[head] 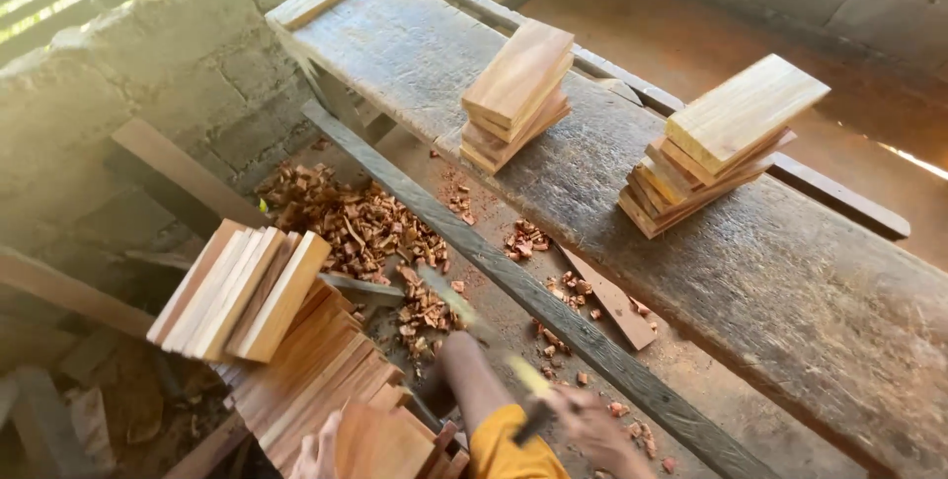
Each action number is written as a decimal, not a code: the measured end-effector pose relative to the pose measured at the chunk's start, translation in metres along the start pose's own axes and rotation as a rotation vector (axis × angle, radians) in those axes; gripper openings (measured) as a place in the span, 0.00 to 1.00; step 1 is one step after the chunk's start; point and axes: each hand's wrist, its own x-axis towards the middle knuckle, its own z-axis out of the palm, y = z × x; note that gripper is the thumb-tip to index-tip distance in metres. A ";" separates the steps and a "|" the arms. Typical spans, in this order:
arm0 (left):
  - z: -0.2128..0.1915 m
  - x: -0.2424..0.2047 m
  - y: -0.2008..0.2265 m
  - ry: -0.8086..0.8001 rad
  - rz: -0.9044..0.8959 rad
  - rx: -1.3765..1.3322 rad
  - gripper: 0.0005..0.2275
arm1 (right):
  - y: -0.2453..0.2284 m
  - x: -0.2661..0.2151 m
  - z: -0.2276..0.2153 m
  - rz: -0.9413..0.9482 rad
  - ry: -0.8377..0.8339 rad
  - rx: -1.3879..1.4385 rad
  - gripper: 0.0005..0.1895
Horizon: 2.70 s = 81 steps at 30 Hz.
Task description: The recorder uses a ruler and pencil to measure and mark wood blocks in a workshop.
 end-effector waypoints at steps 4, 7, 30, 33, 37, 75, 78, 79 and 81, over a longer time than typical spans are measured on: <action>-0.018 0.275 0.001 -0.010 0.030 -0.179 0.21 | 0.107 -0.060 -0.049 0.420 0.097 -0.304 0.25; 0.034 0.419 -0.028 0.025 0.027 -0.293 0.22 | 0.224 -0.083 -0.045 -0.036 0.176 -0.486 0.24; 0.140 0.579 0.040 -0.279 -0.203 -0.156 0.42 | 0.340 -0.063 -0.028 -0.372 0.709 -0.674 0.17; 0.138 0.511 0.044 -0.004 -0.164 -0.234 0.43 | 0.321 -0.046 -0.037 -0.443 0.690 -0.729 0.16; 0.098 0.372 0.061 0.078 -0.275 -0.456 0.36 | 0.280 -0.023 -0.026 -0.555 0.678 -0.802 0.16; -0.090 0.055 0.158 -0.461 -0.968 0.048 0.35 | 0.217 0.031 -0.005 0.390 0.262 -0.269 0.21; -0.071 0.064 0.129 -0.469 -0.818 0.030 0.41 | 0.409 -0.042 -0.093 0.309 0.148 -0.712 0.19; -0.073 0.064 0.119 -0.502 -0.763 0.043 0.43 | 0.492 0.023 -0.062 0.187 0.050 -1.020 0.15; -0.075 0.083 0.117 -0.541 -0.798 0.059 0.42 | 0.393 -0.032 -0.069 0.169 0.035 -0.999 0.17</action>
